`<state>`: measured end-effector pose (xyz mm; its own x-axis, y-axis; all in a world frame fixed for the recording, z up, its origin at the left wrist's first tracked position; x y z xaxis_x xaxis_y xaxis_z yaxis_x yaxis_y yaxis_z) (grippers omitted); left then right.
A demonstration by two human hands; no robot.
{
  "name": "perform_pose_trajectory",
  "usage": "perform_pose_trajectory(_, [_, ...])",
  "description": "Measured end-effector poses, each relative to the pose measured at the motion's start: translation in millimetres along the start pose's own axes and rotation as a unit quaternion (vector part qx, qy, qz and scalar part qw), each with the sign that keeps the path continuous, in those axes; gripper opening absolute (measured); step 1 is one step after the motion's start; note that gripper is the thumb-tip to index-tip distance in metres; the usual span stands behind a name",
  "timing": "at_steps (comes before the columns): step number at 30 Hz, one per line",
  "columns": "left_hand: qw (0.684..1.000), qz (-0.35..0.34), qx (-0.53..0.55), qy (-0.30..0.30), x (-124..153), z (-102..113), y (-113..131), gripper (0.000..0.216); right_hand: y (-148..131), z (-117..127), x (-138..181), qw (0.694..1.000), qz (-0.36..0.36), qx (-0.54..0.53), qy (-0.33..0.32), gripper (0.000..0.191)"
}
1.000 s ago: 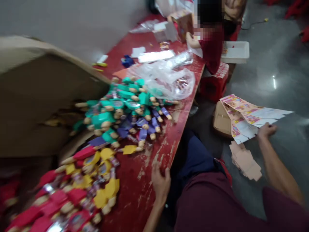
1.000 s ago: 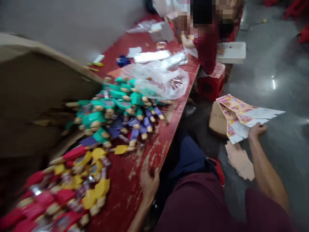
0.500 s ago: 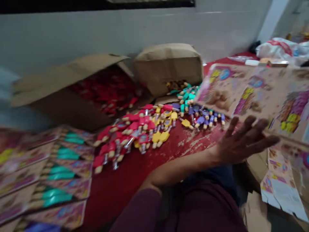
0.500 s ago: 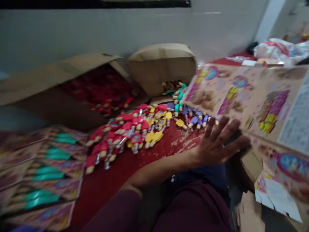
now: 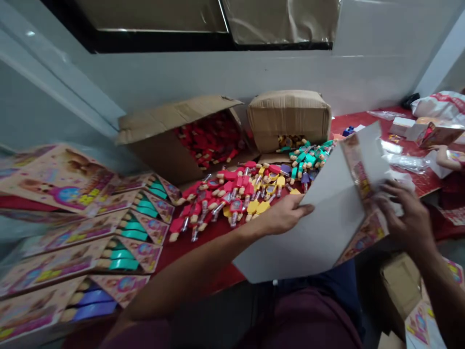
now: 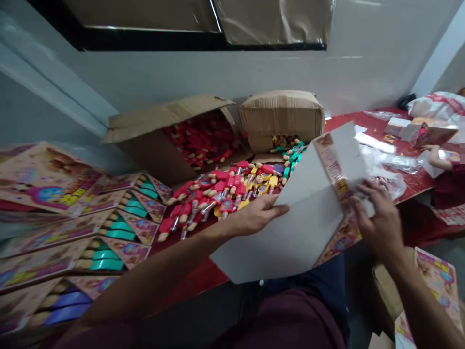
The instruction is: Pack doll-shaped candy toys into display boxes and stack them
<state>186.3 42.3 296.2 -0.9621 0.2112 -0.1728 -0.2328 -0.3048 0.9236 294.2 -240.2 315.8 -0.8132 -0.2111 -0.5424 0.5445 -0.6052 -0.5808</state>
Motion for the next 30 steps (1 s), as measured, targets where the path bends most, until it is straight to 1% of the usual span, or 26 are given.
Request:
perform_pose_trajectory(2, [0.997, 0.06, -0.006, 0.04, 18.7, 12.6, -27.3, 0.035, -2.9, -47.5, -7.3, 0.999, -0.024, -0.029, -0.034, 0.056])
perform_pose_trajectory(4, [0.991, 0.107, -0.042, 0.067, 43.1, 26.4, -52.9, 0.037, -1.6, -101.2, -8.2, 0.993, -0.063, -0.074, -0.067, 0.064])
perform_pose_trajectory(5, [0.987, 0.126, -0.065, 0.079, 56.7, 34.3, -64.4, 0.039, -2.1, -129.6, -4.9, 0.987, -0.078, -0.104, -0.098, 0.064])
perform_pose_trajectory(7, [0.975, 0.159, -0.116, 0.104, 86.0, 51.7, -84.7, 0.042, -6.7, -183.9, 9.2, 0.964, -0.109, -0.167, -0.176, 0.062])
perform_pose_trajectory(9, [0.957, 0.2, -0.164, 0.13, 117.9, 68.8, -103.7, 0.045, -13.2, -224.9, 29.2, 0.936, -0.153, -0.222, -0.228, 0.063])
perform_pose_trajectory(11, [0.932, 0.253, -0.206, 0.156, 151.1, 83.0, -122.1, 0.045, -19.9, -248.7, 48.7, 0.914, -0.194, -0.257, -0.247, 0.062])
perform_pose_trajectory(13, [0.908, 0.301, -0.231, 0.175, 181.7, 90.5, -139.3, 0.046, -27.3, -258.4, 63.4, 0.904, -0.208, -0.271, -0.258, 0.055])
perform_pose_trajectory(15, [0.889, 0.338, -0.248, 0.184, 205.8, 90.8, -154.6, 0.047, -34.0, -259.0, 71.4, 0.905, -0.2, -0.271, -0.262, 0.051])
perform_pose_trajectory(17, [0.865, 0.37, -0.275, 0.198, 222.7, 87.1, -166.7, 0.049, -39.4, -258.6, 74.6, 0.91, -0.181, -0.255, -0.274, 0.048])
perform_pose_trajectory(19, [0.846, 0.391, -0.296, 0.208, 232.0, 79.2, -175.9, 0.05, -44.9, -261.3, 76.0, 0.919, -0.141, -0.215, -0.297, 0.046])
perform_pose_trajectory(20, [0.847, 0.392, -0.294, 0.204, 233.5, 73.1, -180.2, 0.05, -47.0, -263.3, 76.8, 0.924, -0.12, -0.194, -0.305, 0.047])
perform_pose_trajectory(22, [0.875, 0.368, -0.256, 0.182, 231.4, 58.0, -188.0, 0.047, -48.4, -266.9, 79.5, 0.928, -0.104, -0.174, -0.314, 0.048])
perform_pose_trajectory(24, [0.907, 0.327, -0.206, 0.166, 228.9, 46.4, -194.1, 0.043, -45.0, -268.0, 83.9, 0.923, -0.13, -0.171, -0.32, 0.046])
perform_pose_trajectory(25, [0.915, 0.312, -0.191, 0.173, 229.7, 44.7, -196.8, 0.042, -42.5, -267.3, 86.6, 0.918, -0.148, -0.166, -0.327, 0.047])
perform_pose_trajectory(26, [0.914, 0.305, -0.188, 0.188, 232.6, 46.1, -199.6, 0.04, -40.1, -265.3, 88.9, 0.914, -0.162, -0.159, -0.336, 0.049])
perform_pose_trajectory(27, [0.907, 0.308, -0.194, 0.21, 237.2, 49.6, -202.8, 0.039, -38.1, -262.5, 90.6, 0.911, -0.167, -0.15, -0.346, 0.053])
perform_pose_trajectory(30, [0.882, 0.328, -0.218, 0.258, 253.5, 58.4, -213.1, 0.035, -32.8, -256.2, 91.6, 0.895, -0.152, -0.12, -0.402, 0.061])
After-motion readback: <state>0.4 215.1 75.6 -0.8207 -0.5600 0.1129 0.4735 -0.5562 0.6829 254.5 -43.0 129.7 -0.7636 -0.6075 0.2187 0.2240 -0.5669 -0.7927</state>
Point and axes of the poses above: each hand's wrist, its own x-axis away from the middle knuckle, its own z-axis out of the back of the hand, y = z × x, the point moved 6 cm from there along -x, towards the middle knuckle, and after that the axes turned 10 degrees about -z, right-handed, at the moved point
